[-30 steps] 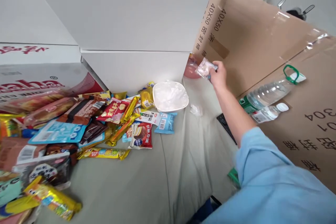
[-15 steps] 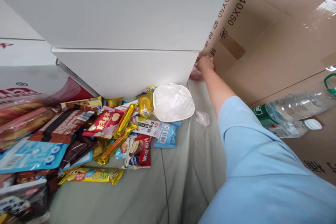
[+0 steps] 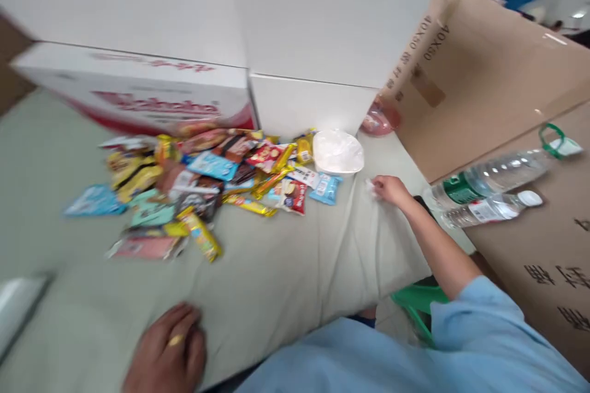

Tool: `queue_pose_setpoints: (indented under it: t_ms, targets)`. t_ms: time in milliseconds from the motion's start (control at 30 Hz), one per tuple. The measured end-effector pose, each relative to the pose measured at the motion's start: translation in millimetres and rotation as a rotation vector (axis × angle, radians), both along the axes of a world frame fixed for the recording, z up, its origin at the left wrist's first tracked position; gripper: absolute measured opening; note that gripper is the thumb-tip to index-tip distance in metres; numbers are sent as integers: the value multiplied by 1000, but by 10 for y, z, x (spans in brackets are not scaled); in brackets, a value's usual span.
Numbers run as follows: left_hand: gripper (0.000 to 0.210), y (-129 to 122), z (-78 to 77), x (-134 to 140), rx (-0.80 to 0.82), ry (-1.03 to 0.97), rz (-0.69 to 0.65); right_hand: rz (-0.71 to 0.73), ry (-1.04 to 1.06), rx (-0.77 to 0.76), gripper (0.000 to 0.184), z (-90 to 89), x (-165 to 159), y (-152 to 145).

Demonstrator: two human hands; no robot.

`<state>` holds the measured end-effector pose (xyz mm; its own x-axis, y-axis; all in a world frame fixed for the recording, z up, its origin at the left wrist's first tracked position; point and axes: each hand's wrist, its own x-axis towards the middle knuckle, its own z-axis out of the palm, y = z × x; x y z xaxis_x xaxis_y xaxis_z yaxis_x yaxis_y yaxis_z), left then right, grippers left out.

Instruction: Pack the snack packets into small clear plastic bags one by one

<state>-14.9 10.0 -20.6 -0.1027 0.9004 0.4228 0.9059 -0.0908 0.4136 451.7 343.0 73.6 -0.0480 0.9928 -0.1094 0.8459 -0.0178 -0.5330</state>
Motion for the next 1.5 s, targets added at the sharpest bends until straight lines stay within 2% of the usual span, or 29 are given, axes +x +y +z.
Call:
queue_pose_setpoints:
  t_ms: [67, 133, 233, 300, 367, 467, 567, 633, 767, 833, 900, 1000, 1100, 1167, 1267, 1300, 1367, 1400, 1500]
  targets:
    - [13, -53, 88, 81, 11, -98, 16, 15, 94, 43, 16, -84, -176, -327]
    - [14, -44, 217, 215, 15, -284, 80, -54, 478, 29, 30, -174, -485, -676]
    - [20, 89, 404, 499, -125, -629, 100, 43, 868, -208, 33, -319, -1193, -1272]
    - [25, 204, 471, 690, -178, -885, 73, 147, 953, -339, 30, -394, -1724, -1649]
    - [34, 278, 481, 812, -243, -1164, -15, 233, 988, -422, 30, -434, -2176, -1923]
    - [30, 259, 442, 791, -259, -1347, 11, 270, 1016, -436, 32, -449, -2560, -2106]
    - [30, 139, 419, 625, -184, -1364, 183, 213, 1039, -345, 34, -450, -2650, -2142]
    - [34, 73, 431, 544, -152, -1398, 241, 239, 1009, -290, 31, -443, -2642, -2169]
    - [48, 81, 475, 546, -223, -1531, 143, 506, 833, -180, 21, -409, -2627, -2288]
    - [52, 124, 478, 564, -218, -1565, 111, 575, 780, -113, 19, -408, -2616, -2330]
    - [54, 150, 465, 559, -174, -1581, 119, 510, 794, -83, 19, -436, -2584, -2331]
    - [55, 136, 442, 532, -139, -1599, 135, 324, 874, -106, 21, -511, -2504, -2280]
    - [56, 110, 443, 540, -141, -1578, 153, 269, 900, -139, 26, -537, -2439, -2254]
    - [57, 111, 453, 567, -167, -1543, 153, 327, 876, -121, 35, -490, -2429, -2269]
    - [57, 146, 451, 595, -193, -1497, 148, 568, 748, -59, 46, -364, -2460, -2303]
    - [57, 161, 443, 595, -182, -1495, 156, 651, 686, -45, 41, -328, -2475, -2308]
    - [56, 186, 421, 586, -153, -1505, 177, 749, 587, -35, 21, -293, -2505, -2306]
    - [56, 193, 411, 580, -142, -1515, 186, 758, 565, -40, 13, -294, -2518, -2301]
    - [54, 180, 403, 578, -134, -1502, 180, 638, 606, -94, 15, -341, -2540, -2283]
